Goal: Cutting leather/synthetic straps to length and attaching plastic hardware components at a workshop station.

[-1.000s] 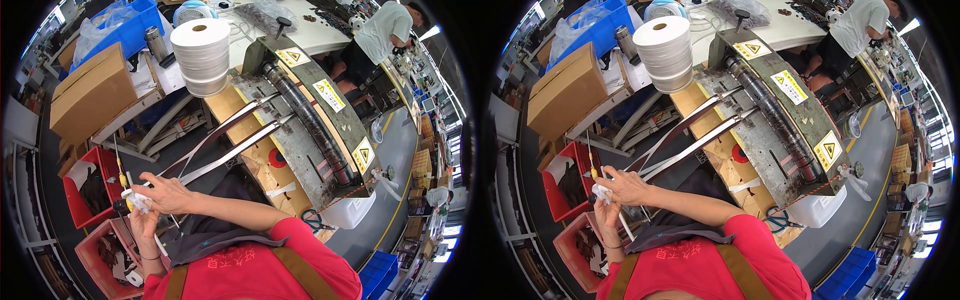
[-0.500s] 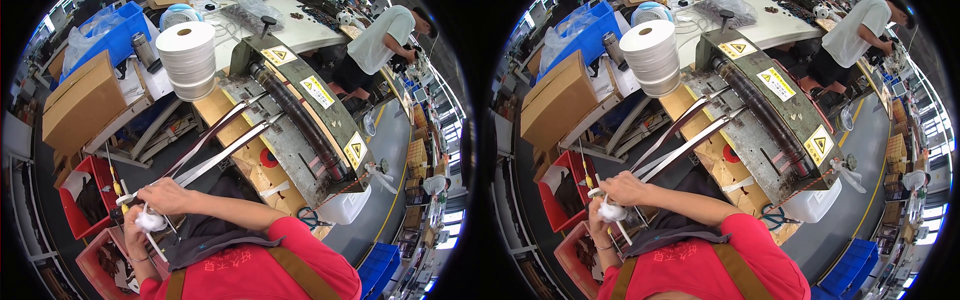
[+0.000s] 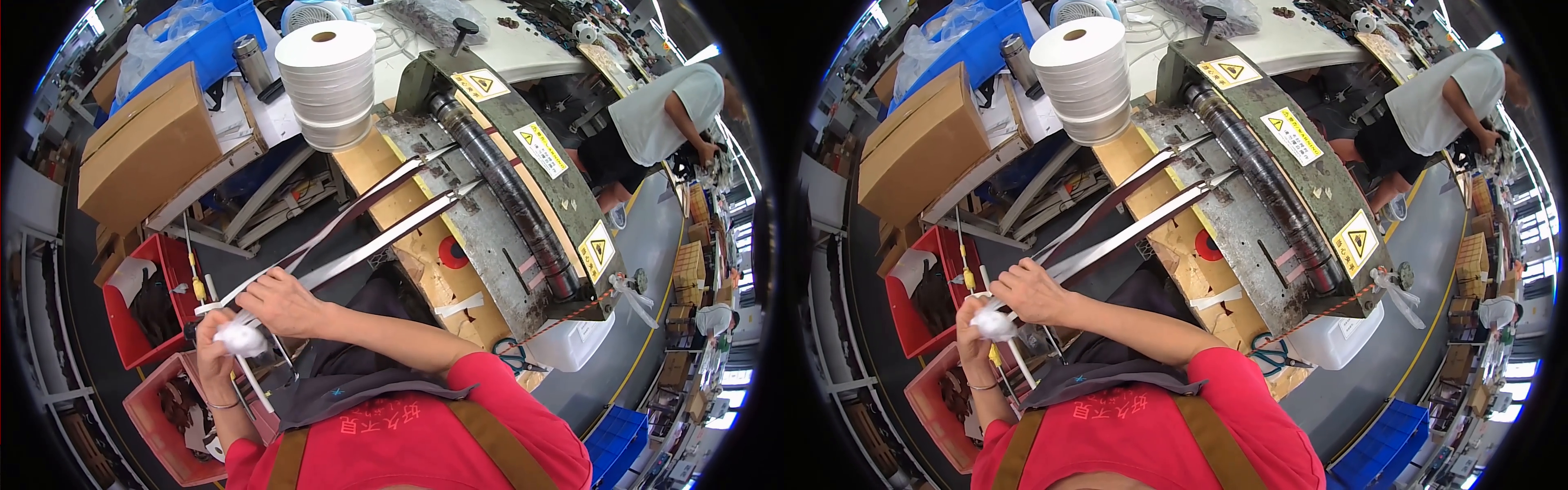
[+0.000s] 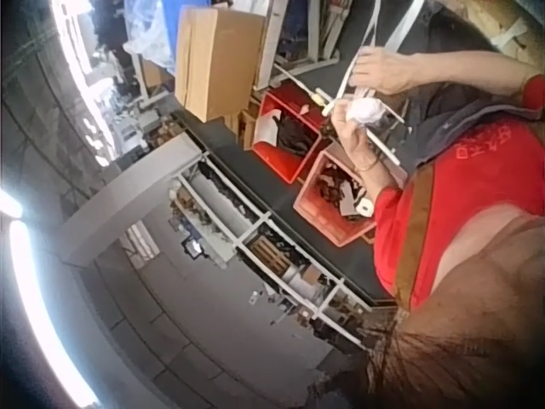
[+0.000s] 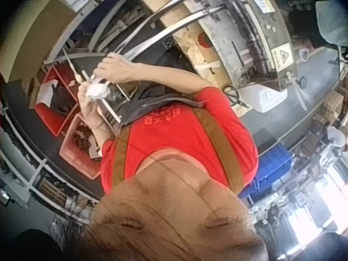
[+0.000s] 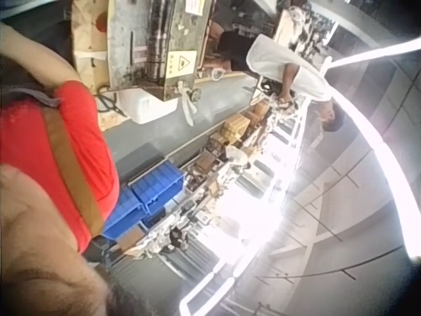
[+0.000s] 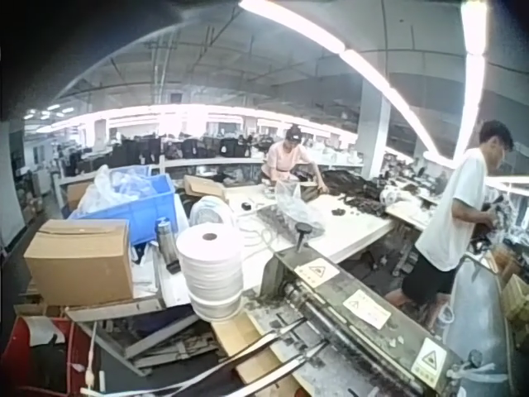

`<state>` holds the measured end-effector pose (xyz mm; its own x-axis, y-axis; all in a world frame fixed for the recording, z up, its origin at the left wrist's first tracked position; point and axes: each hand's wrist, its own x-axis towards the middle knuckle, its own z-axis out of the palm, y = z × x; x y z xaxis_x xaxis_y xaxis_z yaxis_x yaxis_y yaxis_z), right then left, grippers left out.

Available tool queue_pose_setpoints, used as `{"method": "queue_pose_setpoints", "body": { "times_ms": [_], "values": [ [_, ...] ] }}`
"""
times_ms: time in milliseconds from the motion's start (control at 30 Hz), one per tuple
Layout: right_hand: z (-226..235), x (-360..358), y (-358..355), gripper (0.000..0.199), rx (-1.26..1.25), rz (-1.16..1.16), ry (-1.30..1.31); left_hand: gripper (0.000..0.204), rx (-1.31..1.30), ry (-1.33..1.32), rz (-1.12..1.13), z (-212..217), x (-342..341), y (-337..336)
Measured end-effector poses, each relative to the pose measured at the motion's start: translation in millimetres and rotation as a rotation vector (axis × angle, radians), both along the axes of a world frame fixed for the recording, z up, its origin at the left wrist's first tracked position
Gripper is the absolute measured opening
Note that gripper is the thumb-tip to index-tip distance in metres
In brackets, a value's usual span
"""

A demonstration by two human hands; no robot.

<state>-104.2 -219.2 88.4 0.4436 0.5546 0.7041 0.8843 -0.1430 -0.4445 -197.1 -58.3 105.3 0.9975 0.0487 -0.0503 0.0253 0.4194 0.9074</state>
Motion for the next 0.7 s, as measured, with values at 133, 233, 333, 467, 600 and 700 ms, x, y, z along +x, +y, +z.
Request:
{"method": "queue_pose_setpoints", "body": {
  "times_ms": [133, 233, 333, 467, 600, 700],
  "values": [
    [-12, -22, 2, 0.013, -0.068, 0.014, 0.01, 0.033, -0.503, 0.014, 0.519, 26, -2, -3],
    [-4, -31, 6, 0.014, -0.088, 0.097, 0.014, 0.032, 0.171, 0.01, 0.555, 16, 12, 4],
    [12, -23, 4, 0.013, -0.043, 0.122, -0.006, 0.024, 1.018, 0.108, 0.168, 2, 11, 9],
    [8, -9, 0, 0.013, -0.003, 0.11, -0.028, 0.025, 0.336, 0.087, -0.097, -4, -2, 17],
    [-8, -18, 3, 0.018, -0.057, 0.051, 0.007, 0.035, -0.44, -0.138, 0.135, 3, -5, 23],
    [-9, -30, 7, 0.019, -0.112, 0.104, 0.018, 0.034, -0.283, -0.093, 0.459, 4, -3, 34]
  ]
}}
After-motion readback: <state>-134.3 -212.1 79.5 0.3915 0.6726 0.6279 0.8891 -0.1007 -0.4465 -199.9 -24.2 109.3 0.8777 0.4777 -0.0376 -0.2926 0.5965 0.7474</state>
